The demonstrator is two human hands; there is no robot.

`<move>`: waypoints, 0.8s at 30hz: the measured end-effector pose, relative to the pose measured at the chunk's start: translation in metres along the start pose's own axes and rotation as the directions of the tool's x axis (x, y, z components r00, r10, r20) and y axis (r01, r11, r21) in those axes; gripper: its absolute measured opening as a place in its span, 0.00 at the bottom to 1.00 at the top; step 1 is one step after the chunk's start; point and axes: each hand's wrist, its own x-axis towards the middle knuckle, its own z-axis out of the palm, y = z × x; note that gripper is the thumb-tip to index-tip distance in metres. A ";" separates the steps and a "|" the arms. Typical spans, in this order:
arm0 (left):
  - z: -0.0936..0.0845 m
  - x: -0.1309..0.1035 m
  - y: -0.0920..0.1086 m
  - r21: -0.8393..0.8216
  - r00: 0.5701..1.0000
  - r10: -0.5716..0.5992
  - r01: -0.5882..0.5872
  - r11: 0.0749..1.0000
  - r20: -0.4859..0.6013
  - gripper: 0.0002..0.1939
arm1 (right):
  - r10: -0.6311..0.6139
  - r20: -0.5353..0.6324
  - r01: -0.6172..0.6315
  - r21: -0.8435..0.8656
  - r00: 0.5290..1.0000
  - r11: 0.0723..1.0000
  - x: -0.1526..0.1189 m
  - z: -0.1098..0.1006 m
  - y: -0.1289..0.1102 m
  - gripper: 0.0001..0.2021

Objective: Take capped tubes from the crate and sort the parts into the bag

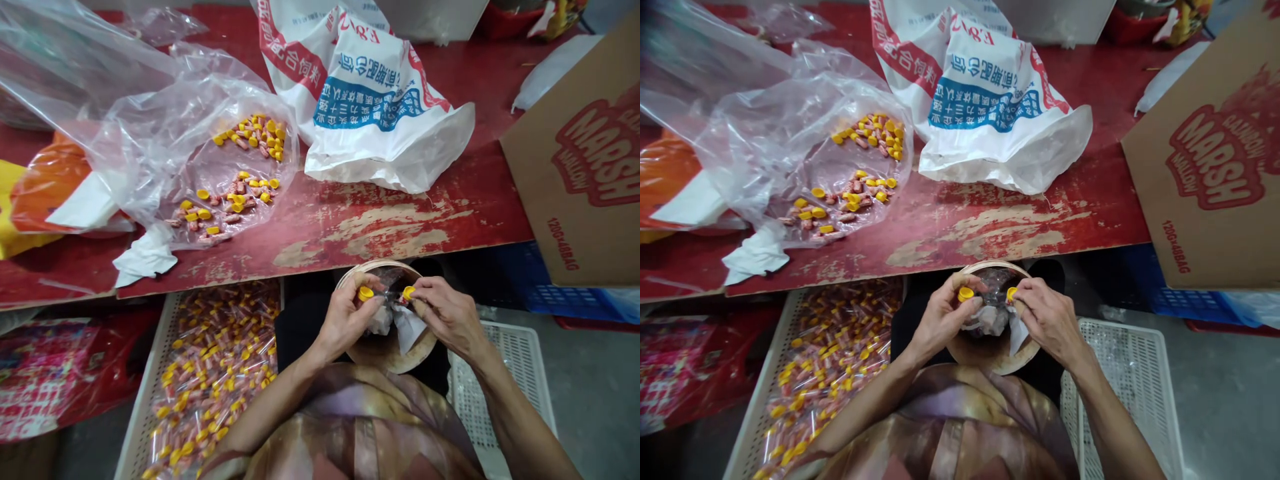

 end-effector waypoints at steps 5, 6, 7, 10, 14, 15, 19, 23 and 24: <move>-0.020 0.000 0.006 -0.297 0.995 0.003 -0.031 0.954 -0.095 0.15 | 0.004 0.066 0.014 -0.276 0.998 0.961 -0.012 0.000 0.009 0.09; -0.023 0.000 0.006 -0.360 0.993 0.007 -0.049 0.932 -0.117 0.16 | 0.017 0.036 -0.007 -0.274 0.999 0.962 -0.013 0.001 0.009 0.10; -0.026 0.001 0.006 -0.421 0.991 0.002 -0.060 0.905 -0.136 0.16 | 0.033 -0.008 -0.034 -0.258 0.999 0.966 -0.013 0.000 0.009 0.10; -0.033 0.004 0.008 -0.578 0.987 -0.057 -0.042 0.815 -0.151 0.19 | 0.069 -0.123 -0.095 -0.218 0.990 0.971 -0.010 -0.001 0.006 0.12; -0.041 0.007 0.014 -0.726 0.983 -0.150 0.026 0.687 -0.107 0.21 | 0.027 -0.159 -0.060 -0.207 0.987 0.976 0.000 0.002 -0.001 0.13; -0.044 0.008 0.015 -0.755 0.980 -0.169 0.036 0.655 -0.101 0.21 | 0.007 -0.159 -0.040 -0.207 0.987 0.977 0.003 0.004 -0.003 0.13; -0.054 0.009 0.014 -0.835 0.969 -0.213 0.016 0.550 -0.121 0.20 | -0.080 -0.163 0.043 -0.221 0.983 0.974 0.013 0.014 -0.011 0.13; -0.066 0.007 0.009 -0.863 0.962 -0.217 -0.033 0.504 -0.164 0.14 | -0.146 -0.159 0.115 -0.190 0.976 0.975 0.025 0.019 -0.019 0.07; -0.069 0.005 0.006 -0.855 0.958 -0.213 -0.055 0.516 -0.191 0.12 | -0.164 -0.148 0.136 -0.185 0.975 0.973 0.028 0.019 -0.021 0.07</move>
